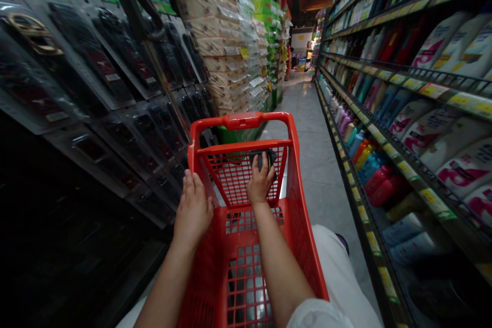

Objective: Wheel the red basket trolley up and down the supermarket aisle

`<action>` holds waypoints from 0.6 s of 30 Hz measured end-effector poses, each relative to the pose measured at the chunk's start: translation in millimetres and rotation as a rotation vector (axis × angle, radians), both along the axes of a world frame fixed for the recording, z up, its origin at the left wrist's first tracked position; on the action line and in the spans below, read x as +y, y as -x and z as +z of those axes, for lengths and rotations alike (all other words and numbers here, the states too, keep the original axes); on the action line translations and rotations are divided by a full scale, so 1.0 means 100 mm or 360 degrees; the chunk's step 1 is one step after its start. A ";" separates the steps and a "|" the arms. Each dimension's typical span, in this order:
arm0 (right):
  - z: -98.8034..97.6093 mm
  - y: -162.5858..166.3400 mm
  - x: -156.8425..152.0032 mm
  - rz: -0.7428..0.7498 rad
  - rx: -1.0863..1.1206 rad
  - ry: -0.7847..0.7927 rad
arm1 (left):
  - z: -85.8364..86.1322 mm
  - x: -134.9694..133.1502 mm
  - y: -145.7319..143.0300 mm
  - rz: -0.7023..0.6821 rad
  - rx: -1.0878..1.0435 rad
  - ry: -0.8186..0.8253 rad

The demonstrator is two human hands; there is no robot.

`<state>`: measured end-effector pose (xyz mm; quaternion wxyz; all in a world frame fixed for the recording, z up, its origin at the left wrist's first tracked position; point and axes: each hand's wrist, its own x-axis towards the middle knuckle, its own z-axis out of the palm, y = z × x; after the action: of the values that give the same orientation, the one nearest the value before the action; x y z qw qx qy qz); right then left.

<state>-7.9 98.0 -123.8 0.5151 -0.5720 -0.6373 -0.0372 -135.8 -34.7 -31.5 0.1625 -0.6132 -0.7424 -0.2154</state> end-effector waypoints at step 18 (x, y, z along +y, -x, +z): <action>-0.22 0.11 0.21 -0.0482 0.1031 0.0038 | 0.03 -0.01 0.02 -0.0036 -0.0037 -0.0007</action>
<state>-19.3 119.5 -145.6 0.6723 -0.6480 -0.3493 0.0776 -138.3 -35.6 -28.7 0.1529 -0.6187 -0.7367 -0.2260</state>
